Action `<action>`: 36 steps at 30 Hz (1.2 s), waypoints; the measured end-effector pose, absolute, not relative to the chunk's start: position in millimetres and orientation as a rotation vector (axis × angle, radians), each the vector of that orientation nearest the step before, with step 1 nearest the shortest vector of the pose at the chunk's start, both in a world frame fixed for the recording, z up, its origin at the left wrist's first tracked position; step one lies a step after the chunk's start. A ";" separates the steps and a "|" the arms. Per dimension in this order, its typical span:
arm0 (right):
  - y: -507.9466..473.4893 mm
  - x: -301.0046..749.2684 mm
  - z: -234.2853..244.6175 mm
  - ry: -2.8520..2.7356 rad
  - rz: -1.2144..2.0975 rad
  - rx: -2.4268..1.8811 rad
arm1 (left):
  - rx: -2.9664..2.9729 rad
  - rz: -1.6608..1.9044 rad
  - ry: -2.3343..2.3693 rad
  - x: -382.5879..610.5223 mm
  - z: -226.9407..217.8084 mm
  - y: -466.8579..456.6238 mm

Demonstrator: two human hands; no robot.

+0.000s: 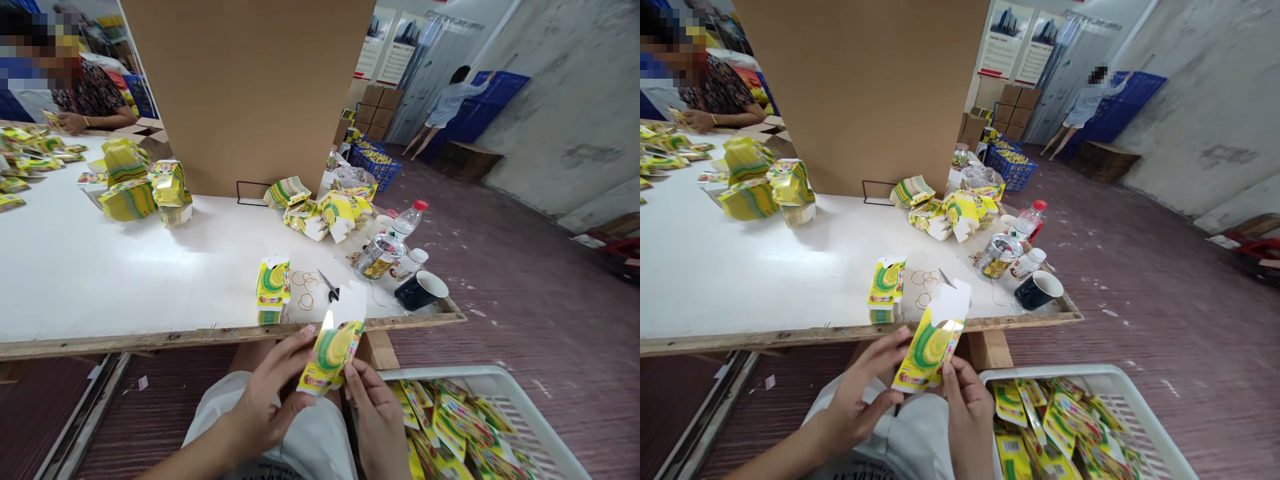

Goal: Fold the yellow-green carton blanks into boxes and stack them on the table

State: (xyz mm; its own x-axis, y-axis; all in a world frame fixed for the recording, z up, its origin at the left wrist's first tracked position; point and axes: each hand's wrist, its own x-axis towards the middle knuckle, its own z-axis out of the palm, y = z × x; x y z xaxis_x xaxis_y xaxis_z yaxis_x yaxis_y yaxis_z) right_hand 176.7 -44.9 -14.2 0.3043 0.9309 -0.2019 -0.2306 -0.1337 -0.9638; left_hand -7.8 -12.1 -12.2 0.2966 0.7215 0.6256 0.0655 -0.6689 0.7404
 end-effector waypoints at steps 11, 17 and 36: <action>-48.5 153.2 -19.1 -1.308 0.473 -1.532 | 1.620 0.861 1.118 7.3 -3.1 -15.2; -52.9 153.4 -21.3 -1.602 0.428 -1.461 | 1.669 0.729 1.080 7.5 1.8 -14.0; -57.0 148.6 -7.5 -1.213 0.908 -1.265 | 0.958 0.619 0.728 -9.2 -6.1 -9.7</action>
